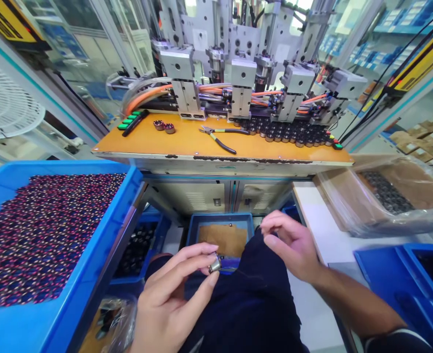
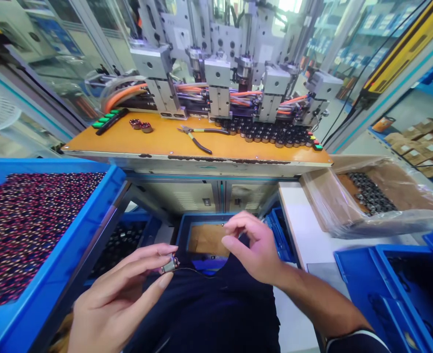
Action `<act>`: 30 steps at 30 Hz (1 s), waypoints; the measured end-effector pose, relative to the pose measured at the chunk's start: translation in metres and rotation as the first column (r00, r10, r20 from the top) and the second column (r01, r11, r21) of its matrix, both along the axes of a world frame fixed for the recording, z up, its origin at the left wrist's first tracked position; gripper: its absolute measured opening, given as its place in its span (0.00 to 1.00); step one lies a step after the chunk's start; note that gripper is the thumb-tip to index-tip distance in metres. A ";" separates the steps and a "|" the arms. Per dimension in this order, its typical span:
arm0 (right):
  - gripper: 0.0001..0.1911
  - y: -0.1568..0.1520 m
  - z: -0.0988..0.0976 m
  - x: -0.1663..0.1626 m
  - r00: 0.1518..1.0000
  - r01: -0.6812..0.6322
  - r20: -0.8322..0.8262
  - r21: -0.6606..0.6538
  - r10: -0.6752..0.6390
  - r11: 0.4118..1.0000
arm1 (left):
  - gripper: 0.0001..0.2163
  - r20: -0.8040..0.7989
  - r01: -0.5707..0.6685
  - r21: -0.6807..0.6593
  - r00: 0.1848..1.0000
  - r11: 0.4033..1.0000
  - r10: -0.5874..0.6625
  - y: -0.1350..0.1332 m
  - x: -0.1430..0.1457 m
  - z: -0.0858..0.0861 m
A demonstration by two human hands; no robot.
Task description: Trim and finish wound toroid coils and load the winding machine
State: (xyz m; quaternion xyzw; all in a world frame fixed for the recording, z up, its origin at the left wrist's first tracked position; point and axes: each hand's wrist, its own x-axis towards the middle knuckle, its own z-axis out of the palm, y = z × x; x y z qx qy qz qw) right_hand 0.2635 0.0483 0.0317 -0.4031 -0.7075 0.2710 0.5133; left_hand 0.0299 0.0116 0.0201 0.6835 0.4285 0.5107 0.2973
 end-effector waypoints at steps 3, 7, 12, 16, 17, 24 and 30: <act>0.09 0.008 0.026 0.006 0.922 -0.171 0.385 0.498 -0.040 0.850 | 0.13 -0.124 0.048 0.066 0.991 0.997 -0.039 0.002 0.000 0.002; 0.08 0.016 0.043 -0.009 0.713 -0.532 0.701 0.564 -0.026 0.631 | 0.11 -0.173 0.057 0.137 0.984 0.989 -0.032 0.002 0.003 0.006; 0.15 0.016 0.027 -0.021 0.664 -0.529 0.739 0.355 0.115 0.771 | 0.12 -0.150 0.052 0.072 0.988 0.996 -0.040 -0.004 -0.003 0.005; 0.14 0.014 0.026 -0.022 0.721 -0.496 0.672 0.331 0.169 0.803 | 0.12 -0.100 0.044 0.049 0.994 0.998 -0.039 -0.005 -0.008 0.004; 0.14 0.015 0.027 -0.022 0.718 -0.503 0.677 0.350 0.157 0.790 | 0.12 -0.090 0.045 0.046 0.995 0.998 -0.041 -0.004 -0.008 0.004; 0.14 0.012 0.034 -0.026 0.694 -0.524 0.597 0.037 0.402 0.851 | 0.12 -0.018 0.066 0.030 0.998 0.997 -0.065 -0.003 -0.007 0.005; 0.11 0.042 0.052 -0.028 0.686 -0.477 0.158 -0.640 0.710 0.603 | 0.15 0.012 0.108 0.051 0.994 0.993 -0.109 -0.005 -0.014 0.004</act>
